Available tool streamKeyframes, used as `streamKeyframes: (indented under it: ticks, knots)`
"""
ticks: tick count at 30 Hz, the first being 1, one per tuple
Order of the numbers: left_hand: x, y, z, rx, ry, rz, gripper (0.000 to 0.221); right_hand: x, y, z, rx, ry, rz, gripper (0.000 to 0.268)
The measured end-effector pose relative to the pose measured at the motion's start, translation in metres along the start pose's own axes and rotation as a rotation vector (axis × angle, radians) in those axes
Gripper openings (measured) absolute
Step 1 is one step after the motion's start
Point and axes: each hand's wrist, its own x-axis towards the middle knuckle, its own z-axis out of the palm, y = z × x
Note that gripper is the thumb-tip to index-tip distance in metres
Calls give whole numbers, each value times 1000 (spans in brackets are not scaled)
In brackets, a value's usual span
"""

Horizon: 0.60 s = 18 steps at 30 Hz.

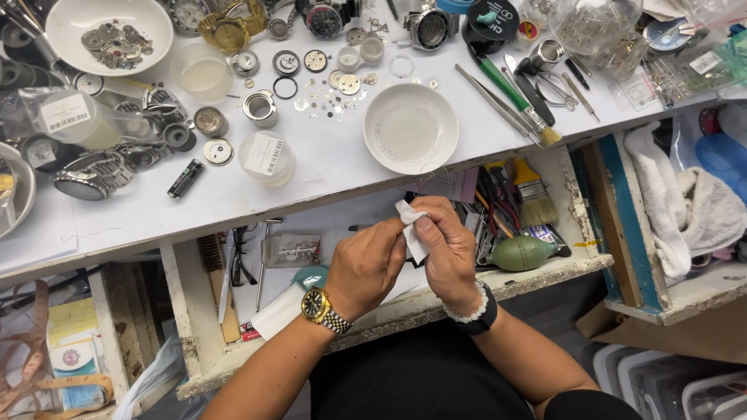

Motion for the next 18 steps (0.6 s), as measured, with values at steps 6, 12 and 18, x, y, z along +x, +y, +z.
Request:
streamKeyframes:
  ticks: [6, 12, 18]
  knots:
    - [-11, -5, 12, -42, -22, 13, 19, -4, 7, -3, -15, 82, -46, 24]
    - [-3, -3, 8, -159, -26, -12, 20, -1, 11, -17, -16, 104, -115, 22]
    - [-5, -4, 10, -215, -41, -41, 17, 9, -4, -24, -35, 149, -153, 22]
